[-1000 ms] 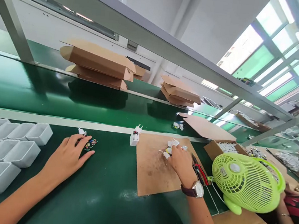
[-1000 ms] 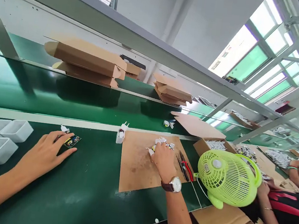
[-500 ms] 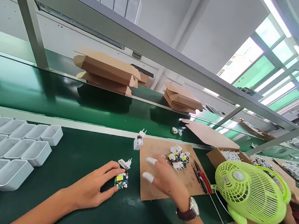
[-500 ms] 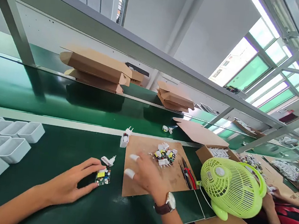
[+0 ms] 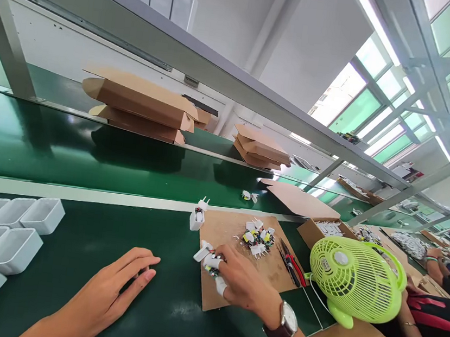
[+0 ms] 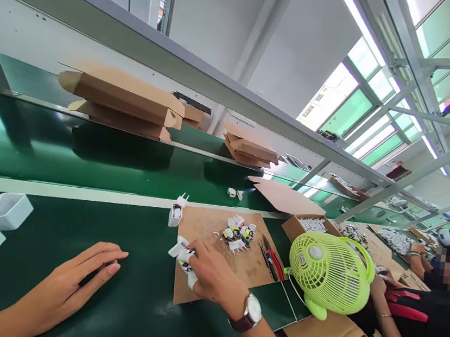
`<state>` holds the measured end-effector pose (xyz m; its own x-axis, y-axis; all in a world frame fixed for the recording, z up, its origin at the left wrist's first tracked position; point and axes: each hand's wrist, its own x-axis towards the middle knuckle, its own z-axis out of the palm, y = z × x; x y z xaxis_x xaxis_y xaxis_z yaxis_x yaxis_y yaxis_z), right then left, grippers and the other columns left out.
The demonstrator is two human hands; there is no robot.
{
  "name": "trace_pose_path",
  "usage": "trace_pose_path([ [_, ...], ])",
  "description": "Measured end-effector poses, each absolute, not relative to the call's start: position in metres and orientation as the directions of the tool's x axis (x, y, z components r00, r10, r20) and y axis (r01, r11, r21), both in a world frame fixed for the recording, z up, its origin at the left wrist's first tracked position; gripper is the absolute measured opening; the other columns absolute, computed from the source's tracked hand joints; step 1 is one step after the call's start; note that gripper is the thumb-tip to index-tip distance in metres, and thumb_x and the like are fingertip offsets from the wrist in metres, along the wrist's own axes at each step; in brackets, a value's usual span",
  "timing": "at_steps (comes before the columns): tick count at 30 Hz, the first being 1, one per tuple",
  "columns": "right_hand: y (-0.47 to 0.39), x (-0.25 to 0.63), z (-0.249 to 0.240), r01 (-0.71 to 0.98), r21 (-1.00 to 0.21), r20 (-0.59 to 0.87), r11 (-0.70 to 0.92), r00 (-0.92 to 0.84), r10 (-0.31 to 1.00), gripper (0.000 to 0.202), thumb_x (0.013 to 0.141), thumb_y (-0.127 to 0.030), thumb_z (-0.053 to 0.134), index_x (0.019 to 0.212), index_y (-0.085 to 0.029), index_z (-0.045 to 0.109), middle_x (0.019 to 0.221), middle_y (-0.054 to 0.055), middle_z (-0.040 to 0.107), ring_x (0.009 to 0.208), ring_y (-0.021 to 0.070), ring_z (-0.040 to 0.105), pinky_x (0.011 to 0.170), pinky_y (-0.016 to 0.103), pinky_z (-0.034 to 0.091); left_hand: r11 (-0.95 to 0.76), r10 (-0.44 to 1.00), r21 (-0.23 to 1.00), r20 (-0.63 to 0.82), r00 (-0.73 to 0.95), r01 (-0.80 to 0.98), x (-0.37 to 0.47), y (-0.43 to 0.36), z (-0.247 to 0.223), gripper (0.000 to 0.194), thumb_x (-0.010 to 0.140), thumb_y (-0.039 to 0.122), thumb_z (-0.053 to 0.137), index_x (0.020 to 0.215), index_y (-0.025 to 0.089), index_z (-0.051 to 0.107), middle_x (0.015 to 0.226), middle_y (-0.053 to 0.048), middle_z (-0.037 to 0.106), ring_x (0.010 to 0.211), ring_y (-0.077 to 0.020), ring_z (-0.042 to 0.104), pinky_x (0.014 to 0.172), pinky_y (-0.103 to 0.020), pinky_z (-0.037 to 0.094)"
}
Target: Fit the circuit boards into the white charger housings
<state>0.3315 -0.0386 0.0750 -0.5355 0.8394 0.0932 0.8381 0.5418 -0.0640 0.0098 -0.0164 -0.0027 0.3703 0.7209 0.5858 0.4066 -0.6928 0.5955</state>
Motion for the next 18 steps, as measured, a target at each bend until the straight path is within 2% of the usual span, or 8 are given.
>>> trace_pose_path([
  [5, -0.022, 0.385, 0.099, 0.899, 0.233, 0.098, 0.370, -0.401, 0.911, 0.041, 0.067, 0.005, 0.051, 0.097, -0.019, 0.064, 0.133, 0.016, 0.060, 0.115, 0.0324, 0.061, 0.095, 0.049, 0.055, -0.779, 0.627, 0.505, 0.641, 0.444, 0.371, 0.022, -0.027, 0.001, 0.021, 0.105, 0.029, 0.051, 0.118, 0.027, 0.068, 0.109, -0.004, 0.073, 0.090, -0.0160, 0.075, 0.077, -0.022, 0.061],
  [7, -0.005, 0.394, 0.109, 0.915, 0.285, 0.093, 0.284, -0.322, 0.942, 0.036, 0.071, 0.003, 0.052, 0.097, -0.018, 0.065, 0.142, 0.018, 0.056, 0.123, 0.0348, 0.057, 0.101, 0.052, 0.052, -0.807, 0.591, 0.478, 0.638, 0.494, 0.348, 0.026, -0.031, 0.005, 0.021, 0.106, 0.027, 0.048, 0.112, 0.025, 0.068, 0.103, -0.003, 0.073, 0.084, -0.0148, 0.074, 0.073, -0.021, 0.060],
  [9, 0.022, 0.396, 0.117, 0.933, 0.293, 0.075, 0.207, -0.238, 0.968, 0.033, 0.076, 0.001, 0.053, 0.100, -0.017, 0.067, 0.149, 0.019, 0.052, 0.133, 0.0368, 0.050, 0.108, 0.054, 0.047, -0.823, 0.564, 0.471, 0.608, 0.559, 0.318, 0.029, -0.032, 0.006, 0.021, 0.106, 0.024, 0.046, 0.104, 0.024, 0.067, 0.095, -0.002, 0.072, 0.075, -0.0128, 0.072, 0.069, -0.020, 0.059],
  [12, 0.077, 0.393, 0.120, 0.949, 0.284, 0.047, 0.138, -0.157, 0.986, 0.032, 0.084, 0.000, 0.056, 0.111, -0.013, 0.068, 0.148, 0.021, 0.053, 0.137, 0.0357, 0.049, 0.111, 0.052, 0.045, -0.805, 0.568, 0.500, 0.501, 0.653, 0.318, 0.030, -0.032, -0.002, 0.014, 0.103, 0.021, 0.053, 0.103, 0.025, 0.066, 0.094, 0.000, 0.072, 0.074, -0.0123, 0.071, 0.076, -0.022, 0.059],
  [15, 0.133, 0.391, 0.110, 0.959, 0.267, 0.007, 0.096, -0.101, 0.995, 0.025, 0.095, -0.016, 0.065, 0.120, -0.013, 0.066, 0.134, 0.015, 0.063, 0.122, 0.0295, 0.061, 0.104, 0.049, 0.052, -0.774, 0.605, 0.520, 0.435, 0.667, 0.361, 0.031, -0.029, -0.023, 0.017, 0.094, 0.016, 0.061, 0.107, 0.026, 0.065, 0.101, -0.001, 0.072, 0.080, -0.0156, 0.071, 0.077, -0.025, 0.059],
  [18, 0.169, 0.387, 0.098, 0.970, 0.235, -0.023, 0.066, -0.063, 0.998, 0.032, 0.100, -0.035, 0.068, 0.125, -0.017, 0.064, 0.127, 0.009, 0.066, 0.109, 0.0246, 0.067, 0.094, 0.047, 0.059, -0.804, 0.584, 0.459, 0.487, 0.649, 0.379, 0.036, -0.025, -0.043, 0.017, 0.086, 0.015, 0.068, 0.101, 0.023, 0.064, 0.097, -0.003, 0.070, 0.076, -0.0181, 0.069, 0.066, -0.027, 0.056],
])
